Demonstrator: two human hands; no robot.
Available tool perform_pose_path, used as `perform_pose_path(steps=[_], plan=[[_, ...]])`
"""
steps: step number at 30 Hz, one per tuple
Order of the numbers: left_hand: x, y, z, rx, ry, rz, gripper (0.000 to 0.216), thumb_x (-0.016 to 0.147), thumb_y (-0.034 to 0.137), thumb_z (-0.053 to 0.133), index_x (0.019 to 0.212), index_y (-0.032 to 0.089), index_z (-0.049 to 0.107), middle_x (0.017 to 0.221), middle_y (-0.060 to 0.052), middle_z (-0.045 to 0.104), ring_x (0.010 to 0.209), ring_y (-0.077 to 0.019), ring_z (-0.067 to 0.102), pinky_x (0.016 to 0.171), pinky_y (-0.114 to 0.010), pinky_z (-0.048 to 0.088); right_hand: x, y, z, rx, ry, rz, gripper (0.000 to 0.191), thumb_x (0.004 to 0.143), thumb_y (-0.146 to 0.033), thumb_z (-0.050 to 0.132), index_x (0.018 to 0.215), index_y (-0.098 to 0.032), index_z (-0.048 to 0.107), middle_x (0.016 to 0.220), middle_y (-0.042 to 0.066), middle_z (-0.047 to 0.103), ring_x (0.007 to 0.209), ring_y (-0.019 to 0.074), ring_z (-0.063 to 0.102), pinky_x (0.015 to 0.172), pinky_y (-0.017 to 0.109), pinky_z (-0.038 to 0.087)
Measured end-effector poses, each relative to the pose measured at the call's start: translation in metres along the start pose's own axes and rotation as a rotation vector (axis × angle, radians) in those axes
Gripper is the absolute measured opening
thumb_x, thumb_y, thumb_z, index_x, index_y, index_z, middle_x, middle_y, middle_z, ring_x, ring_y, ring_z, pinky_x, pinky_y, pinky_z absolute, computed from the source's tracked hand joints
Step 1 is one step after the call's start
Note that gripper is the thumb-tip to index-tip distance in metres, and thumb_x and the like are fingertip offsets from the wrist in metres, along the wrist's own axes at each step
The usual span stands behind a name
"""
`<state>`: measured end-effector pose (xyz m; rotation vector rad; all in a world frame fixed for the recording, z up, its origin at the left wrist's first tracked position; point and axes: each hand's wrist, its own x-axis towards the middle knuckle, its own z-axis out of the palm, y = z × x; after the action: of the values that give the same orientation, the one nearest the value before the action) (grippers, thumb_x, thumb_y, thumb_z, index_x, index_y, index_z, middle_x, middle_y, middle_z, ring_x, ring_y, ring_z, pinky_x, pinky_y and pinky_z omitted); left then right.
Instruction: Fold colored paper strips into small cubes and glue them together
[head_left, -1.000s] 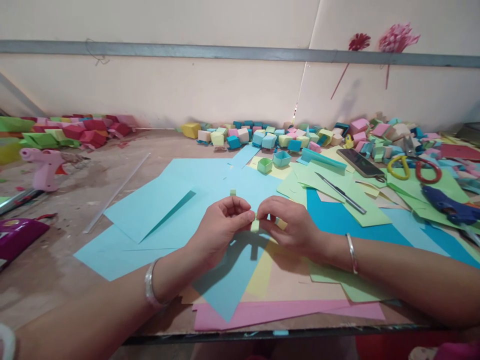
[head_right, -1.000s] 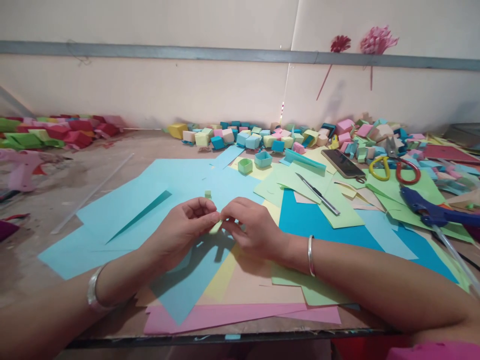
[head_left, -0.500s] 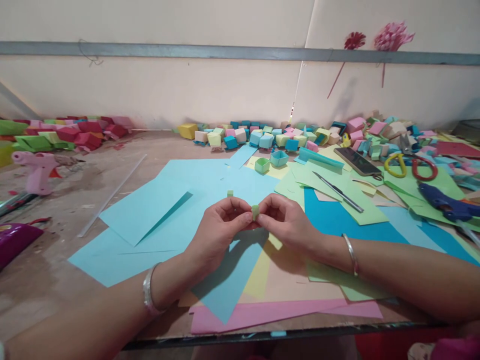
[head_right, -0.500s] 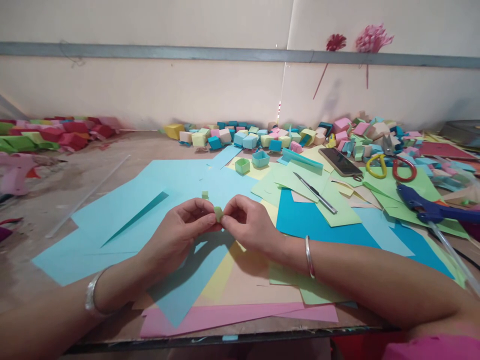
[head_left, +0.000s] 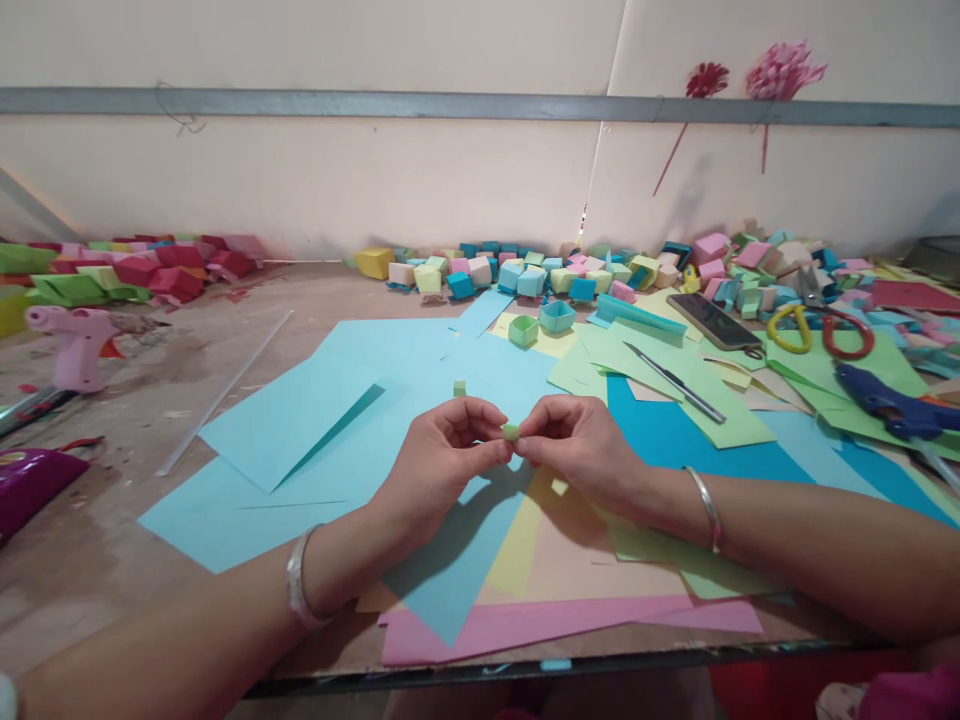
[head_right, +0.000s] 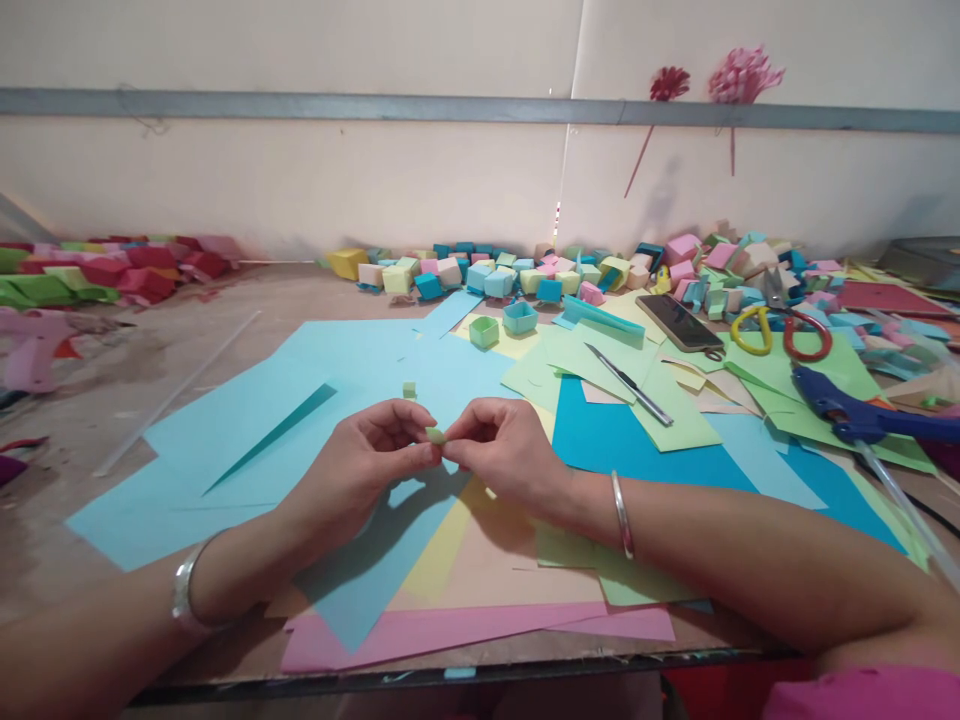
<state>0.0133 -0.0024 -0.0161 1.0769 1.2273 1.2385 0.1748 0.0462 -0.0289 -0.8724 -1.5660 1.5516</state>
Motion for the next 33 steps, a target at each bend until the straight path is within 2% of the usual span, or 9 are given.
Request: perform_pose_path(steps=[5,12,20,27,33], plan=[[0.0007,-0.0011,-0.0003,-0.063,-0.036,-0.048,0.018,0.064,0.014,0.078,0.075,0.018,0.064,0.067,0.002,0.064,0.064,-0.0109,0.059,0.061,-0.023,0.044,0.0004,-0.0023,0.0006,-0.061,-0.021,0.001,0.004,0.067,-0.015,0.066,0.068,-0.017,0.063,0.061,-0.001,0.06,0.056,0.0098,0.053,0.05,0.023,0.04],[0.0013,0.0015,-0.0002,-0.094,-0.056,-0.102,0.018,0.064,0.021,0.08,0.07,0.017,0.063,0.066,0.002,0.062,0.065,-0.0111,0.059,0.063,-0.023,0.044,0.0022,0.0043,0.0024,-0.033,-0.067,-0.181,0.007,0.072,-0.014,0.062,0.076,-0.019,0.061,0.072,-0.002,0.06,0.069,0.0125,0.059,0.064,0.028,0.05],[-0.0002,0.0,0.0007,-0.093,-0.08,-0.092,0.012,0.067,0.016,0.074,0.069,0.018,0.063,0.068,0.002,0.062,0.065,-0.0115,0.06,0.066,-0.025,0.048,0.0029,-0.0035,0.0033,0.062,-0.104,-0.144,0.012,0.068,-0.01,0.058,0.068,-0.02,0.065,0.07,-0.003,0.061,0.065,0.0108,0.061,0.064,0.027,0.052],[0.0018,0.0023,-0.0004,-0.115,-0.045,-0.113,0.009,0.063,0.012,0.071,0.069,0.016,0.065,0.072,0.0,0.06,0.067,-0.0115,0.059,0.068,-0.026,0.051,0.0046,0.0013,-0.0011,-0.087,-0.08,-0.215,0.014,0.073,-0.009,0.057,0.073,-0.019,0.068,0.076,-0.001,0.063,0.067,0.0104,0.06,0.062,0.025,0.049],[0.0023,0.0001,-0.0013,-0.058,-0.068,-0.09,0.013,0.067,0.018,0.075,0.075,0.016,0.065,0.072,0.001,0.062,0.066,-0.01,0.058,0.065,-0.023,0.049,0.0028,0.0,-0.0022,-0.119,-0.112,-0.173,0.014,0.074,-0.009,0.054,0.076,-0.018,0.064,0.073,-0.001,0.063,0.066,0.0115,0.058,0.06,0.026,0.047]])
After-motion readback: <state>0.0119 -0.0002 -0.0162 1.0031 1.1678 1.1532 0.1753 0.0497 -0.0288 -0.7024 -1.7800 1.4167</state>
